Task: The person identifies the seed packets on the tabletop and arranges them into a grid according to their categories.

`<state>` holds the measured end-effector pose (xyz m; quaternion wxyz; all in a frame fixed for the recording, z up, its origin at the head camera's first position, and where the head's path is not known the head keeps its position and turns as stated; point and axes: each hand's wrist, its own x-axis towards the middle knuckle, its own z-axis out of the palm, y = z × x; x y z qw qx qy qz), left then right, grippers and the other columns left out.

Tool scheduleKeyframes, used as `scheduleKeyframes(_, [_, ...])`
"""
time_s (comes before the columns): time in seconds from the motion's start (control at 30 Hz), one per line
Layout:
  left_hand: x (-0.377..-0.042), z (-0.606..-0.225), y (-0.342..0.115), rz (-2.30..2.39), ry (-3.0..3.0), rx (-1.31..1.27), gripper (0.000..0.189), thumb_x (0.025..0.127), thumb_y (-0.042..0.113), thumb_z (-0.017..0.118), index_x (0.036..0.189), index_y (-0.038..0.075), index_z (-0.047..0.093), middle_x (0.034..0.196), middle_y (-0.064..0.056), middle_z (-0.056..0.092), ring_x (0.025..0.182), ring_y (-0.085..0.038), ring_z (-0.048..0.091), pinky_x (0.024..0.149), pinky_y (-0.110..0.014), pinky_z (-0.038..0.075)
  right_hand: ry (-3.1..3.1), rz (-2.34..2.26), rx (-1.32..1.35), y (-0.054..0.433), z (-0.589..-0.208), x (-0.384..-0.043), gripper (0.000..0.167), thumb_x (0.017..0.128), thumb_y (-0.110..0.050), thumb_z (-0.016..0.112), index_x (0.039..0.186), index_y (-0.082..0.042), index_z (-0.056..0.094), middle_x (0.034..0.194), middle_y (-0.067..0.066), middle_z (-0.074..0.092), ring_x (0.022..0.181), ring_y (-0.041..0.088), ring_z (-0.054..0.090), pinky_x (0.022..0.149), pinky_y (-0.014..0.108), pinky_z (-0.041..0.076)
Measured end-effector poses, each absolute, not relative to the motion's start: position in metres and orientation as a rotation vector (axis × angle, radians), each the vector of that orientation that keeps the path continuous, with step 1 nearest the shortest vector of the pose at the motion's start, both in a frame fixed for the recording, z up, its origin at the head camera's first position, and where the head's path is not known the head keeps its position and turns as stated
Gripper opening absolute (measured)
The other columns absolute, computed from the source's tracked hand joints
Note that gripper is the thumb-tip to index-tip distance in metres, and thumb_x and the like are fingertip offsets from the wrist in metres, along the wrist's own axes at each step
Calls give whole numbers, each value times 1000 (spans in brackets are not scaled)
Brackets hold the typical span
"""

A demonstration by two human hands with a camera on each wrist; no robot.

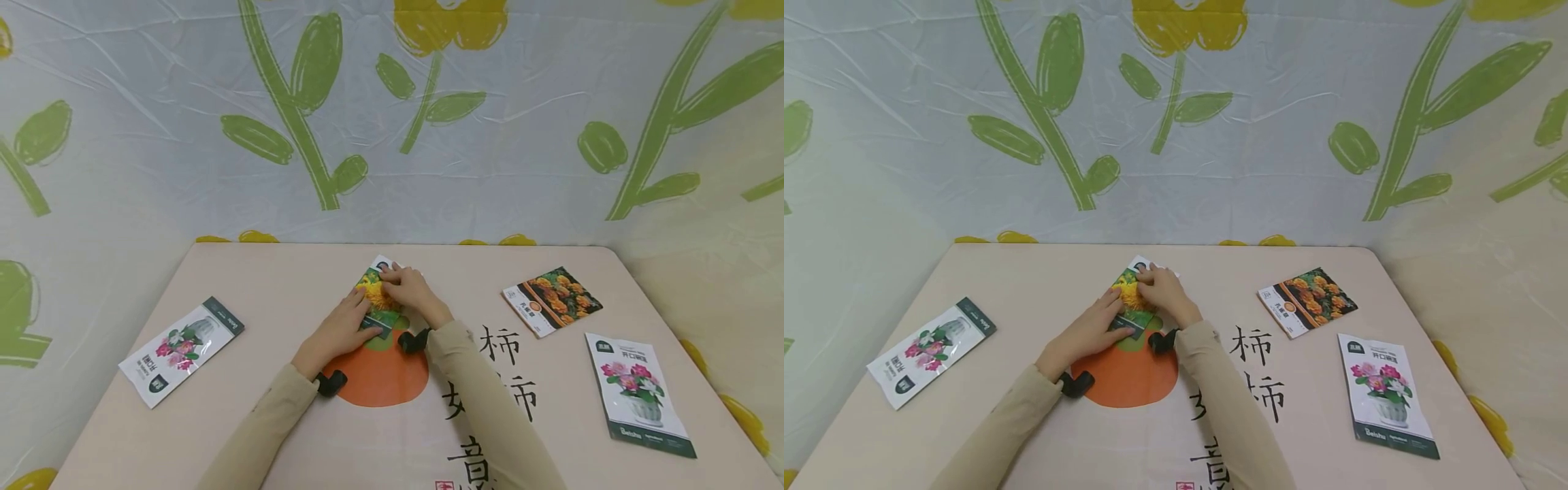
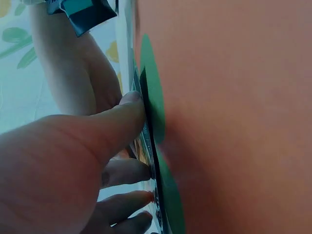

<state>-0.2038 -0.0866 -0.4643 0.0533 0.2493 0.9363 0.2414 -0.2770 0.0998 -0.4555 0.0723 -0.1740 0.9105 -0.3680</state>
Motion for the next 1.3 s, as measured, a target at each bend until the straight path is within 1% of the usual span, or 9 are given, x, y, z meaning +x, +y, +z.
scheduleKeyframes(0.23, [-206, -461, -79, 721, 2851, 716, 41, 95, 36, 67, 120, 4, 57, 154, -27, 32, 146, -45, 21, 116, -55, 26, 2668, -1117, -520, 102, -454, -282, 38, 97, -15, 57, 133, -6, 61, 147, 10, 47, 143, 28, 34, 116, 47, 29])
scheduleKeyframes(0.47, [-207, -462, -71, 607, 2906, 680, 52, 95, 40, 66, 132, 4, 54, 154, -28, 32, 144, -45, 26, 113, -54, 32, 2632, -1134, -521, 104, -455, -288, 37, 99, -16, 55, 134, -6, 62, 152, 17, 40, 145, 28, 32, 116, 49, 29])
scheduleKeyframes(0.6, [-207, -463, -67, 551, 2934, 660, 52, 95, 41, 66, 130, 4, 54, 153, -30, 32, 143, -45, 28, 112, -55, 33, 2609, -1164, -518, 104, -456, -291, 36, 100, -16, 54, 134, -6, 62, 149, 12, 46, 145, 25, 32, 117, 47, 27])
scheduleKeyframes(0.67, [-207, -462, -65, 528, 2947, 644, 52, 95, 41, 66, 129, 4, 55, 152, -30, 33, 143, -45, 29, 111, -55, 34, 2602, -1186, -537, 105, -456, -292, 36, 101, -16, 53, 134, -5, 62, 147, 10, 49, 145, 24, 32, 117, 46, 27])
scheduleKeyframes(0.8, [-206, -462, -61, 491, 2968, 618, 53, 95, 42, 65, 130, 4, 55, 152, -29, 34, 143, -45, 29, 109, -56, 37, 2594, -1244, -611, 106, -453, -293, 36, 102, -14, 51, 133, 2, 60, 144, 12, 53, 143, 29, 35, 116, 46, 29])
scheduleKeyframes(0.9, [-205, -464, -60, 483, 2973, 610, 52, 96, 43, 64, 131, 5, 56, 152, -29, 34, 143, -45, 29, 108, -56, 37, 2586, -1289, -654, 109, -449, -292, 36, 103, -14, 50, 134, 3, 59, 146, 15, 50, 142, 32, 36, 115, 48, 31])
scheduleKeyframes(1.03, [-206, -466, -60, 481, 2983, 586, 51, 96, 44, 63, 130, 6, 56, 153, -28, 34, 143, -44, 29, 109, -55, 37, 2586, -1330, -681, 110, -443, -286, 37, 105, -18, 50, 135, 1, 59, 151, 13, 45, 143, 29, 35, 114, 50, 32])
scheduleKeyframes(1.13, [-206, -467, -61, 479, 2991, 574, 52, 96, 44, 63, 131, 7, 56, 153, -28, 34, 143, -43, 30, 109, -55, 36, 2619, -1337, -688, 110, -439, -280, 38, 104, -19, 51, 135, 2, 58, 151, 12, 45, 143, 29, 35, 114, 52, 32])
scheduleKeyframes(1.3, [-207, -466, -62, 479, 2998, 578, 52, 96, 44, 63, 131, 5, 56, 152, -28, 35, 142, -44, 31, 109, -55, 37, 2706, -1244, -636, 113, -436, -267, 42, 103, -17, 52, 138, 6, 54, 152, 18, 42, 143, 34, 35, 113, 53, 32])
